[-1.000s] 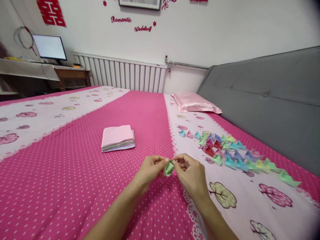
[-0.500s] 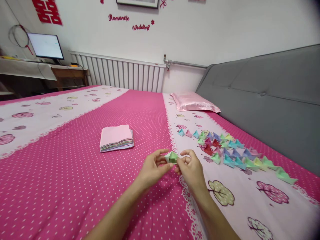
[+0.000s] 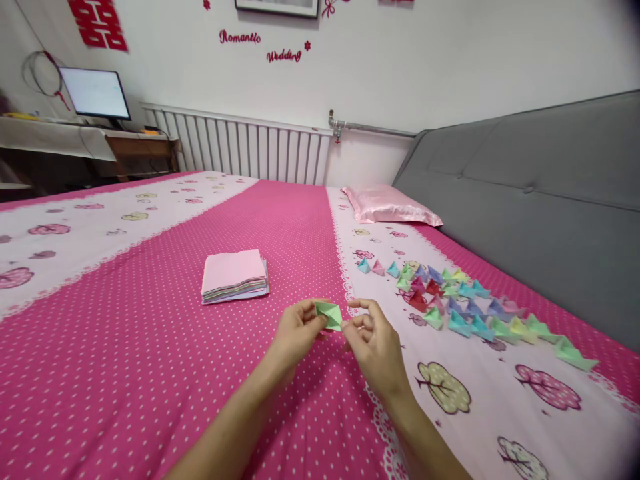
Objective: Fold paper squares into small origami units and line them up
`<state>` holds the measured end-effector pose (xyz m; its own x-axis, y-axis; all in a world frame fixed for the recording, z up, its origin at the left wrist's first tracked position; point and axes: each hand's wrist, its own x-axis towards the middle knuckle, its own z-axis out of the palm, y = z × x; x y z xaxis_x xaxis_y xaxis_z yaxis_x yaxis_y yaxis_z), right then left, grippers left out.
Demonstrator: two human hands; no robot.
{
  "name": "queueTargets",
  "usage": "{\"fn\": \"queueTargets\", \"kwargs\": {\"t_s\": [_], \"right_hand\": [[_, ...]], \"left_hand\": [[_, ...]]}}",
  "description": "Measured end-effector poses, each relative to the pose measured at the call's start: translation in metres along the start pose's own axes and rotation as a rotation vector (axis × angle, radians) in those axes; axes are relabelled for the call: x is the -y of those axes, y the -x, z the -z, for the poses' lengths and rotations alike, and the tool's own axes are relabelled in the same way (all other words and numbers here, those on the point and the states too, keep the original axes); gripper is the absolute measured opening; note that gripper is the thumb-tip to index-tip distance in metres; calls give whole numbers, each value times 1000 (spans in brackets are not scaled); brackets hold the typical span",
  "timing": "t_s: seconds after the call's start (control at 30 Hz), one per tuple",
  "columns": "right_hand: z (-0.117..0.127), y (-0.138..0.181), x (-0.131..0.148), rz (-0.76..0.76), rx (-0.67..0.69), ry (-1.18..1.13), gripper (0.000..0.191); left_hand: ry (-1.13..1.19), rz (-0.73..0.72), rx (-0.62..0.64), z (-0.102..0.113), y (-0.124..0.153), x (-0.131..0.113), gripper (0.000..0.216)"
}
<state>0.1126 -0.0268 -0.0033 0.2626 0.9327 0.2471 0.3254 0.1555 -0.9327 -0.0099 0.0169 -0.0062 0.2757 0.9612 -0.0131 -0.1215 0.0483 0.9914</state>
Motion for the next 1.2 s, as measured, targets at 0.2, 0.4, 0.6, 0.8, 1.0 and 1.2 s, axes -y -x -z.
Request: {"fn": "queueTargets", "kwargs": {"t_s": [0.2,0.4,0.6,0.8,1.0,1.2], "right_hand": [[4,-3,-1,43,-79,37,19],[2,-4,-2,107,-97,36,15],[2,-9,-12,-83,113,-174,28],[1,-10,-16,-146,185,-154,27],[-2,-11,-21,-98,142,-88,21],[-3,-8,-15,-52,88,1,17]], "left_hand": [[-69,14,-21,-1,2,-2,18],[-134,-10,-34,-1,-1,5,32],[-357,-113,26,3,1,10,44],[-493,-189,44,4,1,15,44],[-399,-164,-33,3,-3,21,39],[-399,-169,-53,2,-3,19,37]]}}
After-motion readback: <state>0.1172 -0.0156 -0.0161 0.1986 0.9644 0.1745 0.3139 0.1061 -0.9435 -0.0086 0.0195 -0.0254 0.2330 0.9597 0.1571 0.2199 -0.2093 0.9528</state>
